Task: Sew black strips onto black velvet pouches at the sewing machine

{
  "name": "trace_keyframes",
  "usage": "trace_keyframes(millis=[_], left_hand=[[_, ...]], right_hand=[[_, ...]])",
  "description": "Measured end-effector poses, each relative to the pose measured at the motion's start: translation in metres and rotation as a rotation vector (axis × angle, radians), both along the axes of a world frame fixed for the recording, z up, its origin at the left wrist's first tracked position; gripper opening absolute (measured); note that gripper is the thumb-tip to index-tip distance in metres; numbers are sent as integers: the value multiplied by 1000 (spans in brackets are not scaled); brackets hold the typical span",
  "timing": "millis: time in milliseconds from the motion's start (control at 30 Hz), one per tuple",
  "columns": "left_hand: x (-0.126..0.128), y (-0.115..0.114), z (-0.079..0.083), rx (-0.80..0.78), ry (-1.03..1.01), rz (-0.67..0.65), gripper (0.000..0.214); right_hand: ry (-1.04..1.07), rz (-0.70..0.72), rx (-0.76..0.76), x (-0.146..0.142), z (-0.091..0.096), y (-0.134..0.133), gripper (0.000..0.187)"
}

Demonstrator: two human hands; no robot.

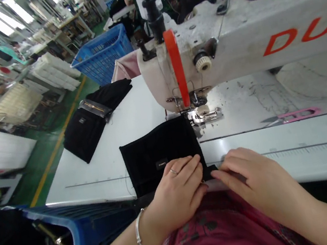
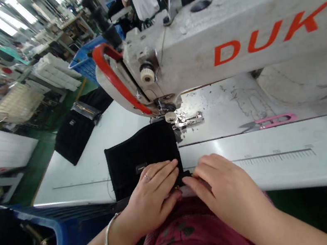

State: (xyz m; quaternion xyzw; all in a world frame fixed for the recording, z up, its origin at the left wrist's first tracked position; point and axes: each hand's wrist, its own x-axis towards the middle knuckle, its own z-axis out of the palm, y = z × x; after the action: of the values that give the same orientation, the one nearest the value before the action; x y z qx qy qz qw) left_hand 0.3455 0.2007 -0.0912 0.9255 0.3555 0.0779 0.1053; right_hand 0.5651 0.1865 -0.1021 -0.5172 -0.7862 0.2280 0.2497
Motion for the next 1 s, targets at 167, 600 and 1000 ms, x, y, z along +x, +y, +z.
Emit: trace_keyframes(millis=[167,600,1000], left_hand=[[7,-1,-2,38,-19,37,44],[-4,60,-7,66,-88,-79,43],[-5,114,-15,139,-110,-119,26]], right_hand=[[-123,271,295,8,-11,24,38],[-249,382,317,8,-8,72,38],[-393,264,301,6,-8,106,39]])
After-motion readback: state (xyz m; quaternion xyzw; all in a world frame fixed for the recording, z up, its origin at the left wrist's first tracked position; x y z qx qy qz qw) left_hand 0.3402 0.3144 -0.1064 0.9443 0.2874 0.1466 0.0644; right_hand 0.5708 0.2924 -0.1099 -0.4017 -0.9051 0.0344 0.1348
